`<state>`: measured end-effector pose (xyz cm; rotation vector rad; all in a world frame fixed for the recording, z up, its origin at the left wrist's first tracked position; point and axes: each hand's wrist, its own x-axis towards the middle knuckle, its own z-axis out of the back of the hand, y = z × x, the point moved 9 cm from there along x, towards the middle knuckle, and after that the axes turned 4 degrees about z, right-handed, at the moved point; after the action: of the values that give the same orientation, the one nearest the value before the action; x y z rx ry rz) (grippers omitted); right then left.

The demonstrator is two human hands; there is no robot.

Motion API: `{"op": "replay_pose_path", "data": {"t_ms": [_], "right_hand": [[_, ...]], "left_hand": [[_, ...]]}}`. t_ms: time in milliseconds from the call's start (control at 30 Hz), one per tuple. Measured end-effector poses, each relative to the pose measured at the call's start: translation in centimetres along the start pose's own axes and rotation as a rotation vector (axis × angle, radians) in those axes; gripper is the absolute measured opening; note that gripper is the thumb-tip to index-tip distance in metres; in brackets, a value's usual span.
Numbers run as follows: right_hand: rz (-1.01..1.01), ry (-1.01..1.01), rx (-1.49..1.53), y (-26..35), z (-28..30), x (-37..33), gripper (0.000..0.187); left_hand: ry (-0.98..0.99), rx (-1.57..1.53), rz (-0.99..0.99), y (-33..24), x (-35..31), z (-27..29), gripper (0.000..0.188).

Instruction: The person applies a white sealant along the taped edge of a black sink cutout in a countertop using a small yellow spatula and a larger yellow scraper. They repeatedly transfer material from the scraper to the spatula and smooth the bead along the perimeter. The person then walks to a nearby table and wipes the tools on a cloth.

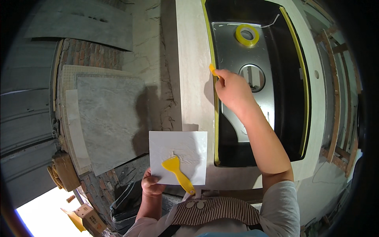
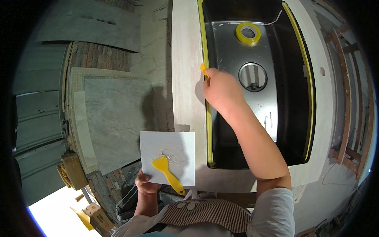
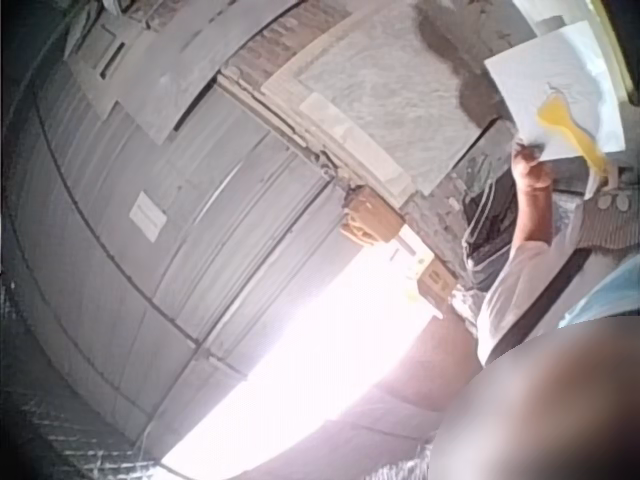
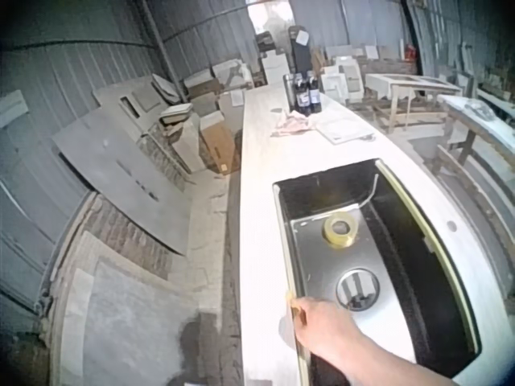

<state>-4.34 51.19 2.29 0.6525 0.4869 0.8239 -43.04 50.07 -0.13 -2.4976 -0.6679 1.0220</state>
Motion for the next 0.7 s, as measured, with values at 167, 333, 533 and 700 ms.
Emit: {"op": "replay_pose_path", "data": {"t_ms": [167, 333, 533, 700], "right_hand": [[-0.021, 0.153, -0.006, 0.4, -0.5, -2.5, 0.031], [0.048, -0.049, 0.034, 0.3, 1.5, 0.1, 0.031], [0.032, -0.13, 0.028, -0.6, 0.5, 3.9, 0.032], [-0.007, 0.023, 0.013, 0.4, 0.6, 2.6, 0.029]], "left_hand": [[-0.009, -0.004, -0.009, -0.1, -0.1, 0.2, 0.049], [-0.005, -0.006, -0.021, -0.2, -0.2, 0.0, 0.048], [-0.017, -0.001, -0.019, -0.4, -0.1, -0.3, 0.051], [-0.01, -0.005, -0.023, -0.5, -0.2, 0.4, 0.052]]}}
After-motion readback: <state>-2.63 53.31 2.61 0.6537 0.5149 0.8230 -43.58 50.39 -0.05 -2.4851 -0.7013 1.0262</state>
